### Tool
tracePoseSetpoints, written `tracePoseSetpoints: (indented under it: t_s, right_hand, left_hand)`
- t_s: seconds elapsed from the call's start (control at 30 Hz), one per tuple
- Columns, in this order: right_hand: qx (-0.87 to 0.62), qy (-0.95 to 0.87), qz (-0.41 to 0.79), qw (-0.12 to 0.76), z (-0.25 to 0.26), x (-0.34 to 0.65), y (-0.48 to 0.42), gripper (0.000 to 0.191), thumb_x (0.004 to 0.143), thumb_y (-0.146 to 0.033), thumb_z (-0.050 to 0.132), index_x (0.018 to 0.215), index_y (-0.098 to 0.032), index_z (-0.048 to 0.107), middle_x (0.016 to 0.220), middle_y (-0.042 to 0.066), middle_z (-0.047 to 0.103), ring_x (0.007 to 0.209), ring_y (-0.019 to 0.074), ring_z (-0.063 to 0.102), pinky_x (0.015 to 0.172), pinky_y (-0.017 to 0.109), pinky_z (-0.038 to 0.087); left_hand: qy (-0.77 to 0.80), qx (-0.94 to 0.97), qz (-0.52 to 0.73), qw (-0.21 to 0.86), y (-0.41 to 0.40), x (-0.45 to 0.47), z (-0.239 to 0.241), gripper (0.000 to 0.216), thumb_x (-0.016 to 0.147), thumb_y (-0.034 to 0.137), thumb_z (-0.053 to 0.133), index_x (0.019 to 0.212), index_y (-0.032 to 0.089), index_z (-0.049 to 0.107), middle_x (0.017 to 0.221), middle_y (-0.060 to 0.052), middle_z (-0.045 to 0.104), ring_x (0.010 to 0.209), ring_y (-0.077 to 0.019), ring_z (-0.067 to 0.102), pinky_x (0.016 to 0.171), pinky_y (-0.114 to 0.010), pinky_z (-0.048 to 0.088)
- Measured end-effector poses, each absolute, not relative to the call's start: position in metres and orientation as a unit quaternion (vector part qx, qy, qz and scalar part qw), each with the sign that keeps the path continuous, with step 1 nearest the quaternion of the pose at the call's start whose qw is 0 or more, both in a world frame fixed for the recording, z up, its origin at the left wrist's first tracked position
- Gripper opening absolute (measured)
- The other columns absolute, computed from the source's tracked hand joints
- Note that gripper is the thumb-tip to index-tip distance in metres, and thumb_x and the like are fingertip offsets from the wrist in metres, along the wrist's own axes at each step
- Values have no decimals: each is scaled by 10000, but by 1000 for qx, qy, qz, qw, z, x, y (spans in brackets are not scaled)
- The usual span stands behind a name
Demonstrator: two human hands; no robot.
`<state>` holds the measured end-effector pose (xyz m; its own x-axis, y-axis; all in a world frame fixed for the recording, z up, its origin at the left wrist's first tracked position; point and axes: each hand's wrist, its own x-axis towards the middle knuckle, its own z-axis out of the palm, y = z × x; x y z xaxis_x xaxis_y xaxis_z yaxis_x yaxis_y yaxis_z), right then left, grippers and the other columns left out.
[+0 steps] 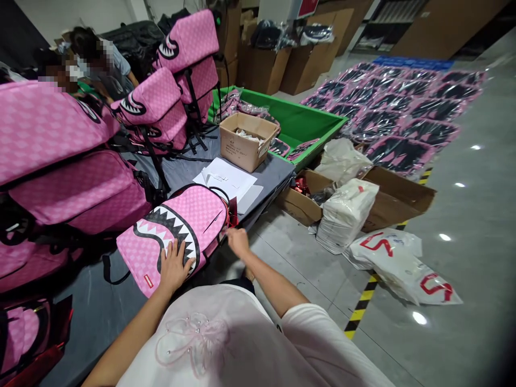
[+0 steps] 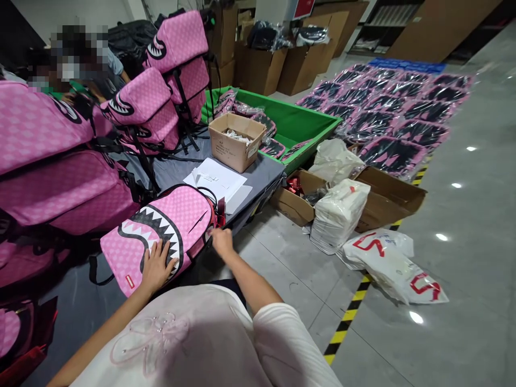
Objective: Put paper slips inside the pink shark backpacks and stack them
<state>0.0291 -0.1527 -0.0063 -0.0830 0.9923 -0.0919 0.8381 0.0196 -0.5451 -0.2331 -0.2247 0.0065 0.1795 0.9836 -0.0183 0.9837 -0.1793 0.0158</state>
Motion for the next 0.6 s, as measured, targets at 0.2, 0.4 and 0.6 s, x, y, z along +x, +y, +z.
tracePoseSetpoints:
  t_s: [0.2, 0.4, 0.6]
  right_hand:
    - [-662, -694, 155, 237, 82, 66, -77, 272, 980, -184, 465, 971, -180, 736, 1063, 95, 760, 989, 203, 656, 1012, 352, 325]
    - [-313, -873, 78, 367, 204, 35, -117, 290, 1008, -285, 422, 973, -219, 702, 854, 51, 719, 797, 179, 617, 960, 370, 368]
    - [-112, -940, 45, 319, 272, 0, -142, 274, 964, -219, 425, 751, -229, 597, 672, 14, 593, 639, 161, 521, 877, 344, 394]
  left_hand:
    - [635, 769, 67, 36, -229, -257, 5, 631, 1003, 488, 360, 1536, 152, 394, 1612, -178, 337, 1507, -344, 282, 1196, -570, 262]
    - [616, 751, 236, 27, -260, -296, 56, 744, 979, 569, 363, 1612, 228, 173, 1581, -173, 400, 1458, -333, 386, 1170, -585, 329]
    - [655, 621, 429, 17, -254, -180, 147, 818, 916, 618, 516, 1592, 235, 261, 1543, -138, 467, 1384, -314, 497, 1120, -479, 454]
